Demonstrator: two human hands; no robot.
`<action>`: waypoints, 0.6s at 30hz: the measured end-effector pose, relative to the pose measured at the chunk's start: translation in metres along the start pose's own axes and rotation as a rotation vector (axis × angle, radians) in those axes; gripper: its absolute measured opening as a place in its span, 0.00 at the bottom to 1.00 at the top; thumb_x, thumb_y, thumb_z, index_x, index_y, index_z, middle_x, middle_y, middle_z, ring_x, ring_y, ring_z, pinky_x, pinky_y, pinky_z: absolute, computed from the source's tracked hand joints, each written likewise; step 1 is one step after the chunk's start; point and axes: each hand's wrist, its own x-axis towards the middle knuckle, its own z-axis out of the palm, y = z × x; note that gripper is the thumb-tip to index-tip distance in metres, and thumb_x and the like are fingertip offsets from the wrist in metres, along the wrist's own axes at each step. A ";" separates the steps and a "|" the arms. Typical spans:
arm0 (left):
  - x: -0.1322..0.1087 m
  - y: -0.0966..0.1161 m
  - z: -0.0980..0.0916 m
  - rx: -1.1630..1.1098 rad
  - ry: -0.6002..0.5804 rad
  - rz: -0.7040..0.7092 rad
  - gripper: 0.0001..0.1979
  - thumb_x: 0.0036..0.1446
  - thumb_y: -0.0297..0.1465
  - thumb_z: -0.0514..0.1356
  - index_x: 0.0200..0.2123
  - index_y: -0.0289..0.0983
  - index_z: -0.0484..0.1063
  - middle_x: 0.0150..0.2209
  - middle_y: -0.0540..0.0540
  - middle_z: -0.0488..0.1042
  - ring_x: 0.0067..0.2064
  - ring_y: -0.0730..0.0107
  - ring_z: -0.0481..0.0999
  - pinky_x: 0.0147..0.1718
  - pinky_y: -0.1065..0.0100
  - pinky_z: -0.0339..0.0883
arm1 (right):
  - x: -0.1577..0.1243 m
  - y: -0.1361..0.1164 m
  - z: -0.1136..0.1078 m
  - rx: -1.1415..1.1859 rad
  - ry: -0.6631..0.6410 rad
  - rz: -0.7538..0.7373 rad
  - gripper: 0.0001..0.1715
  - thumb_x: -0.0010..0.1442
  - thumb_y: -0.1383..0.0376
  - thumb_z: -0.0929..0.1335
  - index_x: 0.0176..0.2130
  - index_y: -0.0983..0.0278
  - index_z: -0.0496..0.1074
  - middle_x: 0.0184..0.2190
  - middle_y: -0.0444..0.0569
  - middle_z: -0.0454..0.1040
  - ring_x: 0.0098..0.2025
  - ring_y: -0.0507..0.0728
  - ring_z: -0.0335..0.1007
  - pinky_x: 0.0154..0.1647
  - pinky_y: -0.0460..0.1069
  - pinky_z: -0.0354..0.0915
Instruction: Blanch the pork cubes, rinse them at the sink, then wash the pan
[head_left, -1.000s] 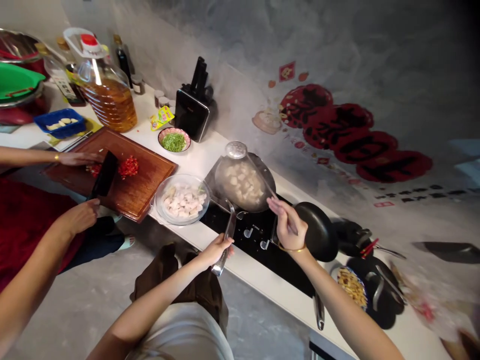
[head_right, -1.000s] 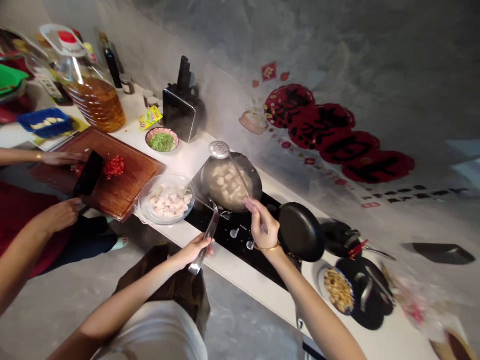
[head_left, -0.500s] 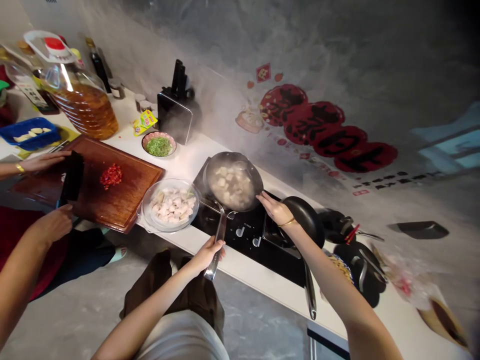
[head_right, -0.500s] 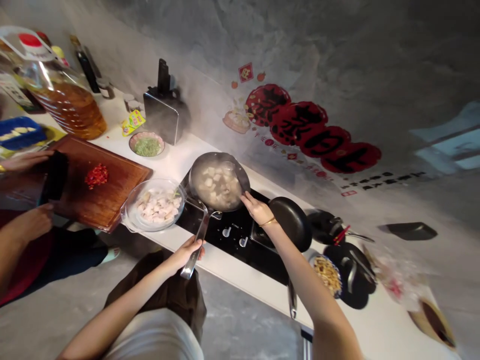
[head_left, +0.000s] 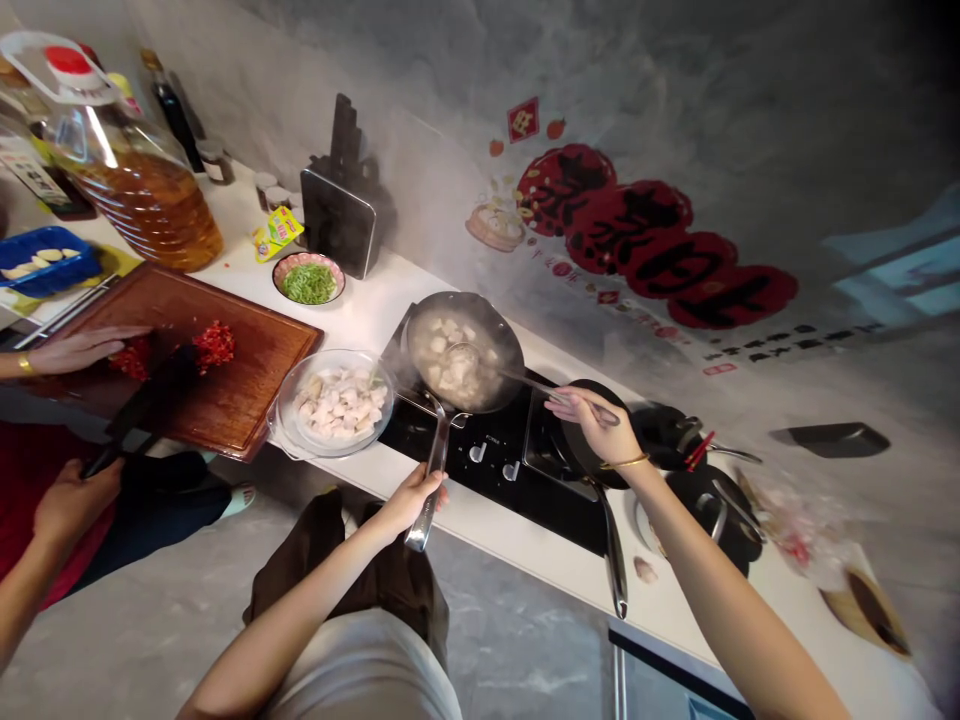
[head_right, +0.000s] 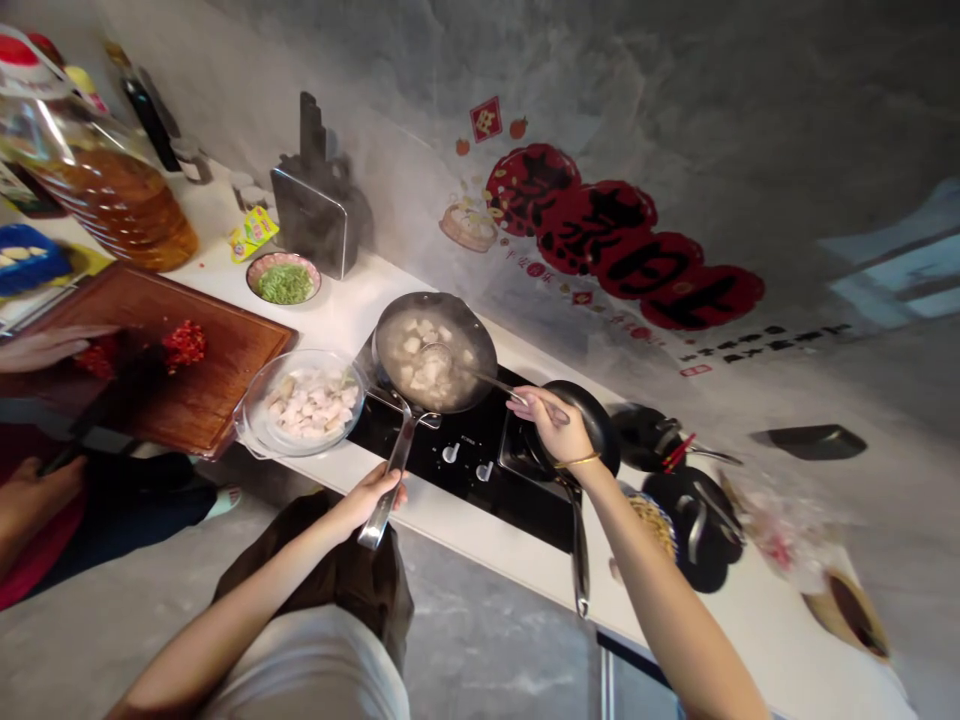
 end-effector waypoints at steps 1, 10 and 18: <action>0.000 0.000 0.000 -0.001 0.000 0.001 0.27 0.47 0.53 0.62 0.37 0.35 0.68 0.23 0.50 0.72 0.24 0.75 0.70 0.29 0.69 0.63 | -0.002 -0.005 0.004 0.024 -0.002 0.020 0.26 0.53 0.47 0.71 0.41 0.64 0.75 0.36 0.52 0.80 0.38 0.60 0.79 0.42 0.55 0.76; 0.004 -0.008 -0.005 -0.030 -0.010 -0.002 0.26 0.48 0.52 0.62 0.37 0.35 0.68 0.24 0.50 0.73 0.24 0.75 0.71 0.28 0.70 0.63 | -0.012 -0.034 0.027 0.125 -0.054 0.165 0.29 0.50 0.44 0.72 0.38 0.65 0.75 0.30 0.52 0.80 0.34 0.62 0.80 0.36 0.55 0.78; 0.004 -0.006 -0.005 -0.005 -0.015 0.003 0.25 0.50 0.52 0.61 0.38 0.35 0.68 0.25 0.50 0.74 0.25 0.75 0.71 0.29 0.70 0.63 | -0.007 -0.041 0.031 0.268 0.074 0.267 0.19 0.54 0.52 0.72 0.35 0.67 0.74 0.28 0.54 0.80 0.33 0.62 0.80 0.36 0.55 0.77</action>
